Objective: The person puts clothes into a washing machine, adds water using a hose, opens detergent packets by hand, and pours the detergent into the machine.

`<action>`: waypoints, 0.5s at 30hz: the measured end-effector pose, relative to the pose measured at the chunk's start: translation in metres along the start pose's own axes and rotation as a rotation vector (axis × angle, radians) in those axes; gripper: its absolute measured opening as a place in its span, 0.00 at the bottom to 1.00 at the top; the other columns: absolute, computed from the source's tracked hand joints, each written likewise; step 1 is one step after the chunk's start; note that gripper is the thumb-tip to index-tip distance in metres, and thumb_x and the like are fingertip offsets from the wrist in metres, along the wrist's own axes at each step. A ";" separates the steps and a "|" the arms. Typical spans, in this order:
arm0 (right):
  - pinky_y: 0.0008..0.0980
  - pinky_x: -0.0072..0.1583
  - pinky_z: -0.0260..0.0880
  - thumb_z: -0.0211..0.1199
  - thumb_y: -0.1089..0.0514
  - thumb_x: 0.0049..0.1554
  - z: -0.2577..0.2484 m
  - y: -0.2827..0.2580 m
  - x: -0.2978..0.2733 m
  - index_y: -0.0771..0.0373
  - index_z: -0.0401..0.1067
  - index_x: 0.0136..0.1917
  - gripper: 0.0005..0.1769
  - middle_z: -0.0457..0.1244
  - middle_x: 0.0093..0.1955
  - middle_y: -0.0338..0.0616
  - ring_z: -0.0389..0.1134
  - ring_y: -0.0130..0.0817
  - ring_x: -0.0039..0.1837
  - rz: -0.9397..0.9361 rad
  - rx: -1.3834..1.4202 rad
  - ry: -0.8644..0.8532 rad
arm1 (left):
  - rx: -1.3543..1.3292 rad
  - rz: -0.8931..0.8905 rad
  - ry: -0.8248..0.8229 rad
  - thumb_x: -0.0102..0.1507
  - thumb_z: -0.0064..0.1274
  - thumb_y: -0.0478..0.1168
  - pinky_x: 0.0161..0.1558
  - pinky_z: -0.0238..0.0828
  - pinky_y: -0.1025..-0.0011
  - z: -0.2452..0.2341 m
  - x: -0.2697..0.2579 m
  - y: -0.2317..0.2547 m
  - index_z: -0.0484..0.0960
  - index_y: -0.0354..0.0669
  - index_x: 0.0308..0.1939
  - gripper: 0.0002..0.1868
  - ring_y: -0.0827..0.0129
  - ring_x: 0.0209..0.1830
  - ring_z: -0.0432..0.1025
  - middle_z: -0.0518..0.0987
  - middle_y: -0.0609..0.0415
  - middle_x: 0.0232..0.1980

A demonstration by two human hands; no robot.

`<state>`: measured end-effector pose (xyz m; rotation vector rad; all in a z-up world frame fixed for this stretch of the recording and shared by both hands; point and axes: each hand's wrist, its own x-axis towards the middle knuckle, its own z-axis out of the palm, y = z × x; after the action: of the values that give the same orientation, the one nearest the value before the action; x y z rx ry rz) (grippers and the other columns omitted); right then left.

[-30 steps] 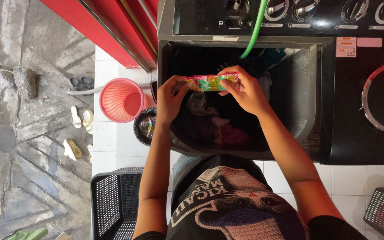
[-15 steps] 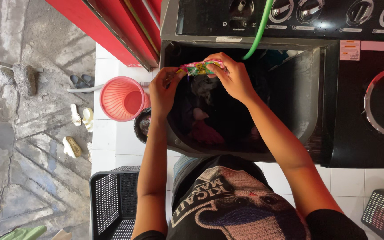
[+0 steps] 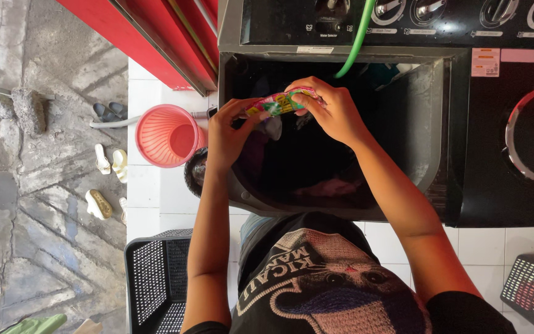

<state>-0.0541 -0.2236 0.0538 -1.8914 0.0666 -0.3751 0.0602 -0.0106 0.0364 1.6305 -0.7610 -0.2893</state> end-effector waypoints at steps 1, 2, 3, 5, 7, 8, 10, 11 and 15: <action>0.29 0.52 0.82 0.60 0.60 0.68 -0.002 -0.003 -0.003 0.65 0.73 0.61 0.10 0.71 0.56 0.46 0.76 0.33 0.54 -0.002 0.001 -0.001 | 0.020 0.012 -0.023 0.62 0.66 0.35 0.44 0.74 0.77 0.000 0.000 0.005 0.86 0.35 0.50 0.14 0.74 0.39 0.77 0.82 0.53 0.42; 0.29 0.52 0.82 0.60 0.60 0.68 -0.003 -0.005 -0.006 0.65 0.73 0.61 0.10 0.71 0.56 0.46 0.76 0.33 0.53 -0.003 0.003 -0.002 | 0.019 0.011 -0.025 0.62 0.66 0.35 0.44 0.74 0.77 0.001 -0.001 0.008 0.86 0.35 0.50 0.14 0.74 0.39 0.77 0.82 0.53 0.42; 0.29 0.52 0.82 0.60 0.60 0.68 -0.004 -0.007 -0.010 0.65 0.73 0.61 0.10 0.71 0.56 0.46 0.76 0.33 0.53 -0.001 0.003 0.000 | 0.026 -0.002 -0.033 0.62 0.66 0.35 0.43 0.73 0.77 0.002 -0.001 0.011 0.86 0.35 0.49 0.13 0.74 0.39 0.77 0.83 0.53 0.42; 0.28 0.51 0.81 0.60 0.60 0.68 -0.007 -0.011 -0.015 0.65 0.74 0.61 0.10 0.72 0.54 0.45 0.77 0.33 0.52 0.009 -0.020 -0.006 | 0.033 -0.015 -0.045 0.62 0.66 0.36 0.42 0.73 0.77 0.004 -0.002 0.014 0.87 0.34 0.47 0.12 0.74 0.38 0.77 0.83 0.53 0.41; 0.29 0.52 0.80 0.60 0.60 0.67 -0.010 -0.015 -0.020 0.65 0.74 0.61 0.10 0.72 0.54 0.46 0.77 0.33 0.52 -0.002 -0.041 -0.009 | 0.045 0.040 -0.049 0.61 0.67 0.36 0.43 0.73 0.75 0.006 -0.005 0.015 0.87 0.33 0.45 0.11 0.72 0.38 0.76 0.82 0.52 0.40; 0.29 0.52 0.78 0.61 0.60 0.67 -0.011 -0.016 -0.022 0.65 0.74 0.61 0.11 0.72 0.54 0.46 0.77 0.33 0.53 -0.015 -0.062 -0.015 | 0.046 0.040 -0.052 0.61 0.67 0.36 0.43 0.73 0.75 0.006 -0.006 0.016 0.87 0.33 0.45 0.11 0.72 0.38 0.76 0.82 0.52 0.40; 0.28 0.51 0.80 0.61 0.60 0.67 -0.012 -0.019 -0.027 0.65 0.74 0.60 0.11 0.72 0.54 0.46 0.77 0.33 0.53 0.002 -0.065 -0.013 | 0.123 0.058 -0.071 0.61 0.68 0.37 0.43 0.72 0.74 0.006 -0.008 0.017 0.88 0.34 0.42 0.10 0.70 0.38 0.77 0.82 0.52 0.40; 0.28 0.51 0.82 0.61 0.60 0.67 -0.013 -0.020 -0.029 0.65 0.74 0.60 0.10 0.72 0.54 0.46 0.77 0.33 0.53 0.018 -0.069 -0.015 | 0.123 0.059 -0.074 0.61 0.68 0.37 0.43 0.72 0.74 0.006 -0.010 0.018 0.88 0.34 0.42 0.10 0.70 0.38 0.77 0.82 0.52 0.40; 0.28 0.51 0.81 0.62 0.60 0.66 -0.016 -0.023 -0.039 0.65 0.74 0.61 0.11 0.72 0.52 0.44 0.77 0.32 0.51 0.048 -0.091 -0.023 | 0.155 0.055 -0.130 0.60 0.67 0.36 0.41 0.73 0.74 0.006 -0.016 0.020 0.88 0.35 0.42 0.09 0.70 0.37 0.78 0.82 0.52 0.39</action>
<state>-0.0989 -0.2215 0.0716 -1.9801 0.1154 -0.3225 0.0388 -0.0059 0.0508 1.7459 -0.9449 -0.3050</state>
